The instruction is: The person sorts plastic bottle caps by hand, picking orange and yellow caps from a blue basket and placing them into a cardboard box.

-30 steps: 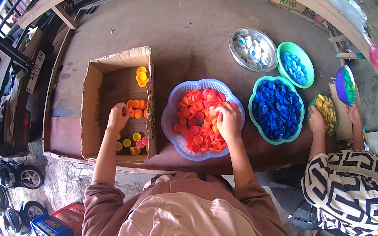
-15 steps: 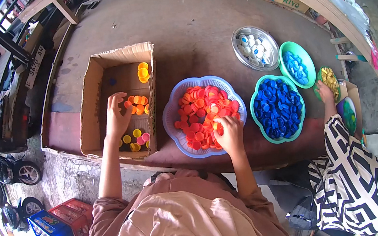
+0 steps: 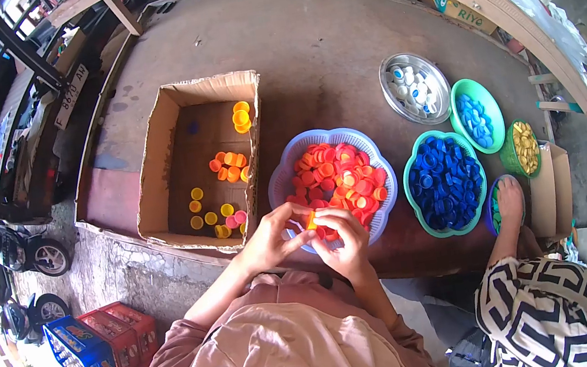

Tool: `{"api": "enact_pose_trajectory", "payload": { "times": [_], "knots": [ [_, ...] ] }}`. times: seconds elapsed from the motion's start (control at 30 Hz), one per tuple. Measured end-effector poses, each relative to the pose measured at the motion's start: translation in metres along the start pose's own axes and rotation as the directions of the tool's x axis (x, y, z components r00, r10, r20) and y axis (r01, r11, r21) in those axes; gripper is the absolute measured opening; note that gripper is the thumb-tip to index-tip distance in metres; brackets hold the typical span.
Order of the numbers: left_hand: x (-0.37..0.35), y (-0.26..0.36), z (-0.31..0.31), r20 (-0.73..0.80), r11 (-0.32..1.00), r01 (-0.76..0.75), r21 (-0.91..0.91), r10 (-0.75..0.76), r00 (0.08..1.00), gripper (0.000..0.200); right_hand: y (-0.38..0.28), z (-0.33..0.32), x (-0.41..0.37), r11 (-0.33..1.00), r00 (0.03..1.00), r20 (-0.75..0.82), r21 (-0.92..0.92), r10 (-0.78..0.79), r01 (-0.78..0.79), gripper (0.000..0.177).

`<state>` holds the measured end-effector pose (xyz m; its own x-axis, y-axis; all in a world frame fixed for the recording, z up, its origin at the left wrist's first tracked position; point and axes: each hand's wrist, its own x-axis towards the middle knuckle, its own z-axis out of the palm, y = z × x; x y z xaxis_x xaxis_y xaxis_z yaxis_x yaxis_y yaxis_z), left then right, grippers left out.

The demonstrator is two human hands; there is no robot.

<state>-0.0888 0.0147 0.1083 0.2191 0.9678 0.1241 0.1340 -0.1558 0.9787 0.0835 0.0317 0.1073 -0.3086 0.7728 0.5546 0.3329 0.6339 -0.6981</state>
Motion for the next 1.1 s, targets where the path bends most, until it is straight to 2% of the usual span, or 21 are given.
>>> {"api": "enact_pose_trajectory", "payload": {
  "times": [0.07,0.13,0.2,0.27,0.33,0.4,0.43,0.53,0.57,0.63,0.8,0.87,1.0,1.07,1.1],
  "knots": [
    [0.001,-0.003,-0.012,-0.039,0.998,-0.047,0.030,0.049,0.998,0.032,-0.001,0.009,0.000,0.999,1.000,0.001,0.021,0.030,-0.030,0.035],
    [0.001,-0.003,-0.034,-0.128,0.996,0.043,0.076,-0.033,0.991,0.030,-0.001,0.010,0.005,1.000,1.000,-0.002,-0.024,0.016,-0.016,0.038],
    [0.005,-0.005,-0.066,-0.283,0.958,0.047,0.284,0.037,0.958,0.029,0.006,0.007,0.004,0.998,0.999,0.014,-0.047,0.042,-0.041,0.036],
    [0.009,-0.036,-0.104,-0.459,0.920,0.170,0.354,0.012,0.889,0.029,0.021,0.001,-0.004,0.992,0.994,0.038,-0.079,0.098,-0.095,0.034],
    [0.011,-0.075,-0.142,-0.425,0.786,0.222,0.577,0.057,0.904,0.030,0.029,-0.005,-0.009,0.982,0.988,0.020,-0.119,0.152,-0.149,0.032],
    [0.014,-0.110,-0.166,-0.395,0.728,0.301,0.616,-0.044,0.917,0.029,0.035,-0.008,-0.013,0.972,0.980,0.035,-0.138,0.198,-0.191,0.030],
    [0.018,-0.118,-0.174,-0.334,0.668,0.311,0.676,-0.099,0.937,0.028,0.036,-0.008,-0.015,0.971,0.978,0.044,-0.141,0.203,-0.196,0.030],
    [0.028,-0.127,-0.170,-0.312,0.491,0.311,0.814,-0.082,0.947,0.027,0.038,-0.007,-0.016,0.967,0.974,0.073,-0.158,0.212,-0.199,0.030],
    [0.031,-0.129,-0.169,-0.294,0.436,0.319,0.841,-0.126,0.947,0.027,0.039,-0.007,-0.017,0.966,0.974,0.083,-0.171,0.210,-0.194,0.030],
    [0.036,-0.132,-0.166,-0.273,0.412,0.310,0.857,-0.147,0.951,0.029,0.043,-0.009,-0.020,0.953,0.966,0.087,-0.205,0.243,-0.222,0.030],
    [0.037,-0.142,-0.163,-0.267,0.412,0.321,0.853,-0.184,0.946,0.036,0.074,-0.019,-0.026,0.895,0.933,-0.034,-0.273,0.359,-0.354,0.031],
    [0.035,-0.140,-0.163,-0.276,0.426,0.334,0.841,-0.193,0.941,0.039,0.092,-0.017,-0.028,0.891,0.948,-0.054,-0.328,0.315,-0.315,0.027],
    [0.034,-0.132,-0.164,-0.334,0.458,0.363,0.812,-0.147,0.931,0.048,0.116,-0.006,-0.018,0.792,0.953,0.095,-0.583,0.289,-0.182,0.018],
    [0.031,-0.111,-0.161,-0.364,0.565,0.327,0.758,-0.049,0.930,0.048,0.110,0.004,-0.009,0.718,0.886,0.240,-0.682,0.397,-0.137,0.022],
    [0.028,-0.102,-0.159,-0.386,0.626,0.307,0.717,-0.010,0.922,0.047,0.110,0.009,-0.010,0.669,0.825,0.313,-0.736,0.471,-0.103,0.032]
  ]
}}
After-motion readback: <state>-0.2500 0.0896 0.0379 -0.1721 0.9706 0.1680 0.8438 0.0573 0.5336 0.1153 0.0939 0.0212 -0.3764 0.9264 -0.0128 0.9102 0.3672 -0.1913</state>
